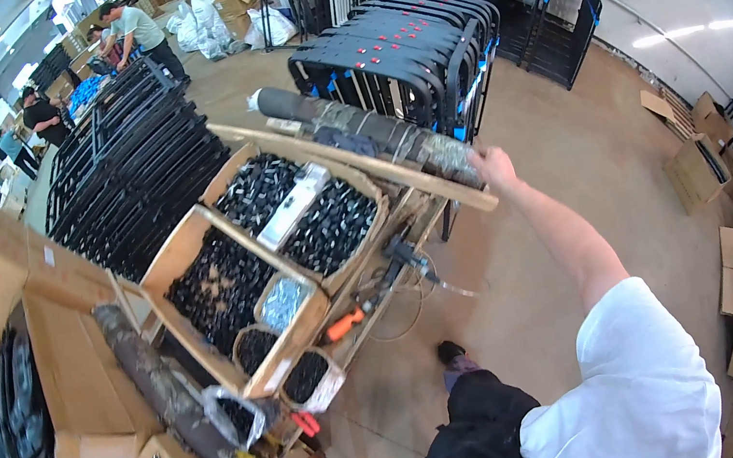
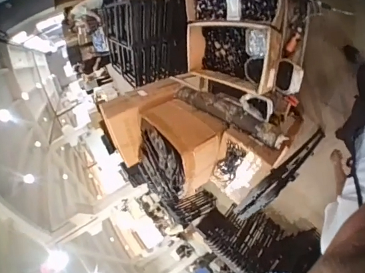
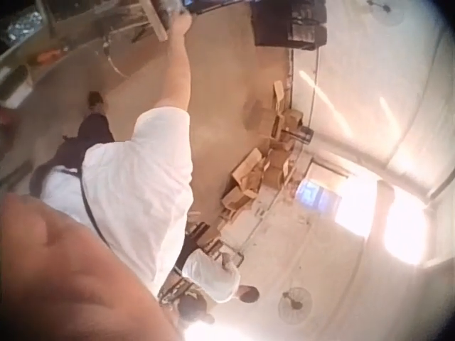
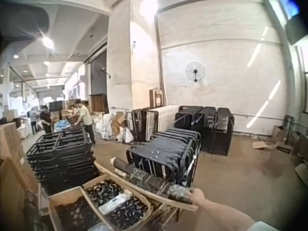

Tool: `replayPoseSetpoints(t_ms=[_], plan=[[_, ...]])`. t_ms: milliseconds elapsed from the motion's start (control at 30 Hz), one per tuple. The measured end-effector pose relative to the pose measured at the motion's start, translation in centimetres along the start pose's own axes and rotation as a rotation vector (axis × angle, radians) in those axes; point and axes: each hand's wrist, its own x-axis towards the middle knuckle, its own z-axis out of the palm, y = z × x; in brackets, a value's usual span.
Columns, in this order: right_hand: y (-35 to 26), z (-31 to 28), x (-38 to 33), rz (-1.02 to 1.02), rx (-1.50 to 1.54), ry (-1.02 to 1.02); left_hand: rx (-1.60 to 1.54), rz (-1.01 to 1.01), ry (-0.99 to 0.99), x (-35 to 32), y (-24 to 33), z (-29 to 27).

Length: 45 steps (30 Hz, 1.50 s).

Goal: Assembling the handle and console components of a treadmill including wiring and fasteners.

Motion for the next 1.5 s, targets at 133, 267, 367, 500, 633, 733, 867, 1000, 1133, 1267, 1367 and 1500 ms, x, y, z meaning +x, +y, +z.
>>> replayPoseSetpoints(t_ms=[133, 267, 367, 500, 633, 733, 867, 1000, 1133, 1267, 1367, 1500], plan=[[-4.6, 2.7, 15.2, -0.005, 0.274, 0.179, -0.21, -0.119, 0.052, 1.4, 9.8, 2.0], [-0.6, -0.4, 27.1, 0.129, 0.449, 0.178, 0.581, 0.291, 0.025, 4.7, 24.6, 15.5], [2.0, -1.0, 29.6, 0.156, 0.531, 0.07, 0.604, 0.438, -0.04, 0.5, 40.3, 25.0], [3.3, -2.9, 27.2, 0.113, 0.445, 0.104, 0.52, 0.606, -0.157, -0.9, 50.7, 31.0], [16.6, -9.8, 23.0, -0.109, 0.688, 0.173, 0.409, 0.715, -0.466, -1.7, 56.3, 44.7], [14.8, -13.8, 12.6, -0.068, 0.638, 0.106, 0.383, 0.865, -0.657, -7.8, 61.7, 55.7], [17.1, -14.8, -0.9, 0.089, 0.903, -0.31, 0.205, 0.66, -0.905, -12.4, 60.8, 68.8], [36.1, -2.4, -14.9, 0.638, 1.119, 0.379, 0.027, -0.144, -1.392, -23.8, 56.8, 71.7], [31.2, 6.6, -20.4, 0.722, 1.289, 0.16, 0.096, 0.019, -1.245, -24.3, 52.6, 66.1], [31.4, 9.0, -22.3, 0.855, 1.462, -0.031, 0.199, 0.06, -1.27, -24.3, 56.2, 57.9], [29.0, 11.5, -26.0, 1.03, 1.549, -0.261, 0.091, 0.07, -1.248, -22.1, 58.7, 48.4], [25.4, 5.4, -24.5, 0.997, 1.337, -0.171, 0.158, 0.324, -0.733, -16.3, 61.6, 31.5]])
